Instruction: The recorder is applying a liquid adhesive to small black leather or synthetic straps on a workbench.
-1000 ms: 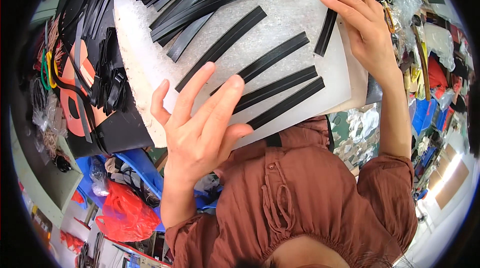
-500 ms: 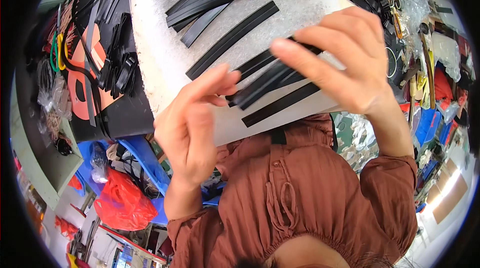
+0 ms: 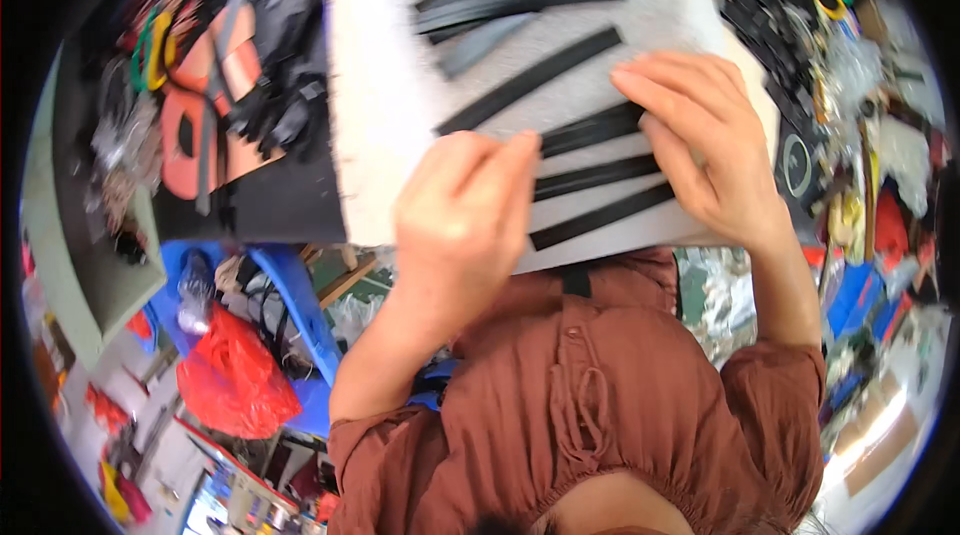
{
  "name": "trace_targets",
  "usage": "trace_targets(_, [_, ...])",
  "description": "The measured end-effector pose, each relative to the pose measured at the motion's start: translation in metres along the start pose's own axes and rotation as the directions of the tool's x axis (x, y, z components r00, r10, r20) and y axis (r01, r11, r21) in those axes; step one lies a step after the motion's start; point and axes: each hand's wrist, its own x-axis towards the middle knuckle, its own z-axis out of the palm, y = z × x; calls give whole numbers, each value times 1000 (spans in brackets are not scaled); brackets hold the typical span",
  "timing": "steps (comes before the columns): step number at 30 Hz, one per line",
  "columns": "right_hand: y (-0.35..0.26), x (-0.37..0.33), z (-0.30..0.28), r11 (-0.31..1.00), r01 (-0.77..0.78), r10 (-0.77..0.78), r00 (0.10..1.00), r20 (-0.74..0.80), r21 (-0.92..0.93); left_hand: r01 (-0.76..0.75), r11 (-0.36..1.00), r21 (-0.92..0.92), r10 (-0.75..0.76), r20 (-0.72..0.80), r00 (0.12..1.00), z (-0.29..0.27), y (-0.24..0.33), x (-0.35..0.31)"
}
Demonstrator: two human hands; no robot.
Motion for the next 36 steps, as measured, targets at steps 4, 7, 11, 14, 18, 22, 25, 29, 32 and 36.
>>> trace_targets(4, [-11, 3, 7, 998, -30, 33, 998, 62, -46, -83, 992, 95, 85, -15, 996, -2, -7, 0])
trace_targets(7, [-17, 7, 5, 999, -49, 50, 996, 79, -16, -82, 984, 158, 90, -45, 995, -3, -5, -1])
trace_targets(11, [-17, 13, -1, 1000, -1, 1, 1000, -23, 15, -126, 990, 57, 124, 37, 992, -11, -12, 1])
trace_targets(14, [-12, 17, -7, 996, -81, 90, 968, -236, 47, -20, 1000, 21, 21, -80, 997, -43, -35, 25])
trace_targets(18, [9, 28, -6, 989, -134, 140, 980, -139, 55, 258, 929, -265, -316, -207, 926, -83, -126, 76])
trace_targets(22, [17, 38, 11, 996, 87, -89, 994, -66, -30, 401, 910, -106, -414, -225, 882, -94, -198, 111])
trace_targets(25, [13, 39, 22, 988, 144, -146, 989, -31, -58, 171, 911, 376, -54, -301, 952, -85, -200, 114])
trace_targets(29, [15, 27, 19, 991, 125, -124, 992, 15, -55, -110, 963, 247, 147, -138, 979, -49, -122, 102])
trace_targets(32, [12, 22, 12, 988, 134, -131, 990, 42, -75, -342, 938, 58, 341, 17, 940, -20, -73, 89])
trace_targets(36, [7, 14, 10, 990, 121, -119, 992, 27, -69, -328, 937, 116, 331, -6, 944, -4, -68, 88])
